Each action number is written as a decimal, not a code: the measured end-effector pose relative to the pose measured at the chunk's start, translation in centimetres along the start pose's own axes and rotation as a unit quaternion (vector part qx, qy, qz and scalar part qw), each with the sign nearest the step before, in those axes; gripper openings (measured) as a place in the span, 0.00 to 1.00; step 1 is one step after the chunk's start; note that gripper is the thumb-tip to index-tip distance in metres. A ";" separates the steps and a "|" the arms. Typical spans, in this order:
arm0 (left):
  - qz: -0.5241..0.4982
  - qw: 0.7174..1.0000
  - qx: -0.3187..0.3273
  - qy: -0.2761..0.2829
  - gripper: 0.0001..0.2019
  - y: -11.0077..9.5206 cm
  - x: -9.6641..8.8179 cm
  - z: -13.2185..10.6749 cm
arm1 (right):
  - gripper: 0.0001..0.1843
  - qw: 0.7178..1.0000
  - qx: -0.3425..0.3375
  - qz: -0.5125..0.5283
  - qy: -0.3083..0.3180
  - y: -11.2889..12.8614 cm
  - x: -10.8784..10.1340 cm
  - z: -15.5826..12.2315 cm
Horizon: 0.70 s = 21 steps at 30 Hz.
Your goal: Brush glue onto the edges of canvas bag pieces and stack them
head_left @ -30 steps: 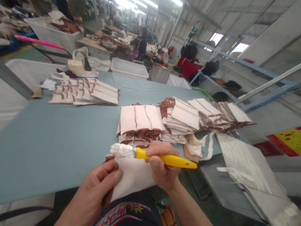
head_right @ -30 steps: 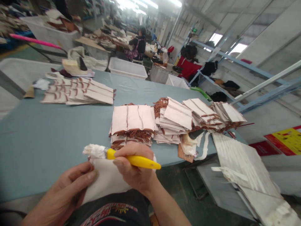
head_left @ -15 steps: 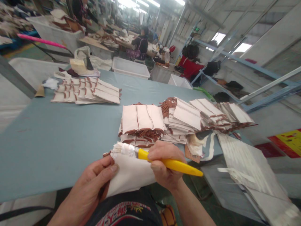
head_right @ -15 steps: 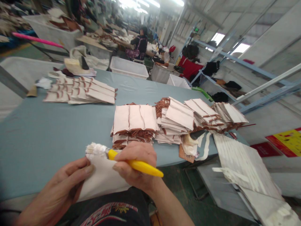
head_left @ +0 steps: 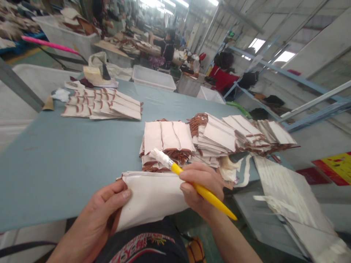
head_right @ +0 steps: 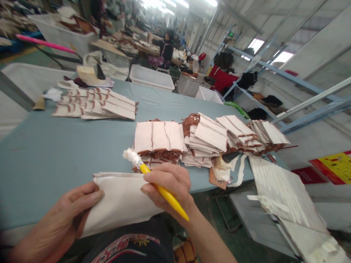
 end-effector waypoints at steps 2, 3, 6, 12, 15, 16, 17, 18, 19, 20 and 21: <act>0.002 1.000 0.009 0.007 0.20 -0.2 0.1 -0.1 | 0.04 0.999 0.026 0.002 -0.021 -0.4 1.0 -0.4; 0.002 1.000 0.010 0.011 0.20 -0.3 0.1 -0.1 | 0.05 0.999 0.035 0.009 -0.021 -0.6 1.6 -0.5; -0.005 1.000 0.008 0.011 0.20 -0.3 0.0 -0.5 | 0.07 0.998 0.060 0.025 -0.016 -0.8 2.7 -0.7; -0.011 1.000 -0.021 -0.008 0.22 0.4 -0.8 -1.5 | 0.09 0.998 0.060 0.008 0.011 -1.3 4.8 -1.0; 0.013 1.000 0.002 -0.003 0.25 0.2 -1.2 -1.6 | 0.09 0.998 0.052 0.016 0.021 -1.4 6.0 -0.8; 0.033 0.999 0.020 -0.008 0.26 0.0 -1.4 -1.5 | 0.09 0.998 0.050 0.021 0.016 -1.4 6.1 -0.7; 0.061 0.997 0.046 -0.015 0.26 -0.4 -1.8 -1.4 | 0.10 0.998 0.053 0.022 0.005 -1.4 6.0 -0.5; 0.098 0.992 0.075 -0.026 0.27 -0.7 -2.1 -1.3 | 0.10 0.998 0.060 0.021 -0.010 -1.6 5.8 -0.3; 0.142 0.984 0.104 -0.038 0.27 -1.1 -2.4 -1.3 | 0.11 0.997 0.070 0.018 -0.026 -1.8 5.4 -0.1; 0.187 0.972 0.132 -0.048 0.26 -1.4 -2.6 -1.3 | 0.11 0.996 0.083 0.012 -0.040 -2.1 5.0 0.1; 0.230 0.959 0.154 -0.056 0.26 -1.6 -2.7 -1.3 | 0.12 0.994 0.095 0.007 -0.053 -2.3 4.7 0.3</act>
Point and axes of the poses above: each hand's wrist, its own z-axis towards the middle knuckle, its own x-axis out of the palm, y = z × x, the point moved 7 cm from there along z, towards the middle knuckle, and after that the axes turned 10 degrees about z, right-handed, at the moved point
